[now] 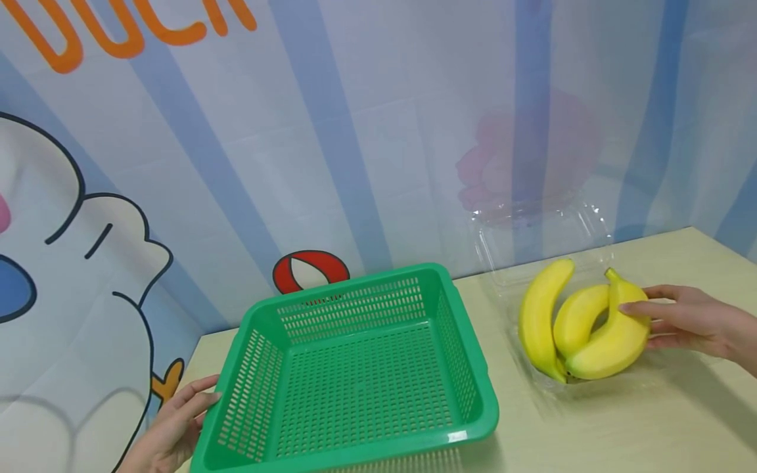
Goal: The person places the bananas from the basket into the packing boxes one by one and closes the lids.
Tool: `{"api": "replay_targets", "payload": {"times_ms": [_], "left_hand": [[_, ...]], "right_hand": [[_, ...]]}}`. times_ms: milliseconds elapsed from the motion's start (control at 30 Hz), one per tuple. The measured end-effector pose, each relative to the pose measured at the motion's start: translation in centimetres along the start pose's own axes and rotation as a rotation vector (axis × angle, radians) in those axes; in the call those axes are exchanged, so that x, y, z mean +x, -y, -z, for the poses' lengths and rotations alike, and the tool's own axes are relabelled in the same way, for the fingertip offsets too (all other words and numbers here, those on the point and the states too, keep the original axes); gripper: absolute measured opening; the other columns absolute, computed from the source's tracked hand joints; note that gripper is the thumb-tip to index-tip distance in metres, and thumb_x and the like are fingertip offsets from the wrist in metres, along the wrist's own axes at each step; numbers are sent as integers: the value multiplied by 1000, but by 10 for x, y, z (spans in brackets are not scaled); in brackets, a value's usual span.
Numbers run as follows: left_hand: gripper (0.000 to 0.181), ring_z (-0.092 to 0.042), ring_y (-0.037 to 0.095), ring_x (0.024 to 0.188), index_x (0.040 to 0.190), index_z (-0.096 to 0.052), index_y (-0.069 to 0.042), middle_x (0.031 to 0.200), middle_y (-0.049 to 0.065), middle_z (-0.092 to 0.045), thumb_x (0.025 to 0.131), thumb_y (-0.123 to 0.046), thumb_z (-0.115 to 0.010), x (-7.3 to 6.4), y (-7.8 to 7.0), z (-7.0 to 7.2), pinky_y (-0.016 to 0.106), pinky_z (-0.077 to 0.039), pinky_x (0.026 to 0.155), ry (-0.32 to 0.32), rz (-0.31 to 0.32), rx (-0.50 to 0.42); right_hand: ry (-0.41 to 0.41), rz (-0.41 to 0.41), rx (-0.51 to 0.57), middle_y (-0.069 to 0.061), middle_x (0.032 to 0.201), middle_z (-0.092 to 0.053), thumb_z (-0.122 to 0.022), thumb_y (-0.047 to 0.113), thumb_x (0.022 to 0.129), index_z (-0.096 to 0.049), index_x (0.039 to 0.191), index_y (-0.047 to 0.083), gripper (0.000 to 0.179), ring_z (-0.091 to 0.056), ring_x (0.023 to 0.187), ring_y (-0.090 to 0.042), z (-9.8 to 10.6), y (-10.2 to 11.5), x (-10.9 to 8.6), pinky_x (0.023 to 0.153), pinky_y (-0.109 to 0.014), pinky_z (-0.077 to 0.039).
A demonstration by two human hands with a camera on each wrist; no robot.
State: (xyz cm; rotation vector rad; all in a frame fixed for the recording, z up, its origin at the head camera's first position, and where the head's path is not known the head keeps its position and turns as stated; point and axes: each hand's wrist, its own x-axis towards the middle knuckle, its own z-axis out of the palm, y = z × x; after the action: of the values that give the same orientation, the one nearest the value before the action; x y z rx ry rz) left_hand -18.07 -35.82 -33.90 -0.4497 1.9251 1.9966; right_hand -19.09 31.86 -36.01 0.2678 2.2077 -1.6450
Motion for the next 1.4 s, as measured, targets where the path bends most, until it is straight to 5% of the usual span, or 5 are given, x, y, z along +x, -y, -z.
{"api": "replay_targets", "payload": {"times_ms": [200,367,667,1033,1400], "left_hand": [[17,-65,16,82,108,-50,-22,93,-2,-63,94,-11,-51,0,-1,1,31,-55,75,9,5,-17],[17,-65,16,82,108,-50,-23,93,-2,-63,95,-11,-50,-1,-1,2,32,-54,75,32,13,-23],[18,-65,16,82,111,-47,-20,93,-1,-64,95,-11,-50,0,-2,1,32,-55,75,25,10,-2],[23,-65,17,81,116,-43,-17,92,-1,-64,95,-11,-49,-1,-3,1,33,-55,74,21,4,13],[36,-65,17,83,124,-37,-9,92,0,-64,92,-10,-53,0,-2,-2,33,-54,76,-31,8,42]], "right_hand": [[-30,20,-68,-3,87,-61,-52,29,96,13,133,-24,91,-66,79,-18,-2,3,-2,73,-36,-55],[-68,47,-167,-19,97,-60,-53,30,95,6,132,-26,90,-65,79,-19,-4,2,-4,72,-37,-56],[-187,93,-333,-50,117,-31,-60,43,88,-5,132,-27,99,-64,79,-30,-10,-1,-7,69,-40,-56],[-306,188,-591,-45,111,-41,-63,50,84,-23,131,-20,93,-65,64,-27,-10,2,-14,60,-41,-55],[-328,191,-656,-42,106,-45,-67,46,81,-27,128,-19,90,-63,59,-24,-4,1,-14,56,-40,-53]]}}
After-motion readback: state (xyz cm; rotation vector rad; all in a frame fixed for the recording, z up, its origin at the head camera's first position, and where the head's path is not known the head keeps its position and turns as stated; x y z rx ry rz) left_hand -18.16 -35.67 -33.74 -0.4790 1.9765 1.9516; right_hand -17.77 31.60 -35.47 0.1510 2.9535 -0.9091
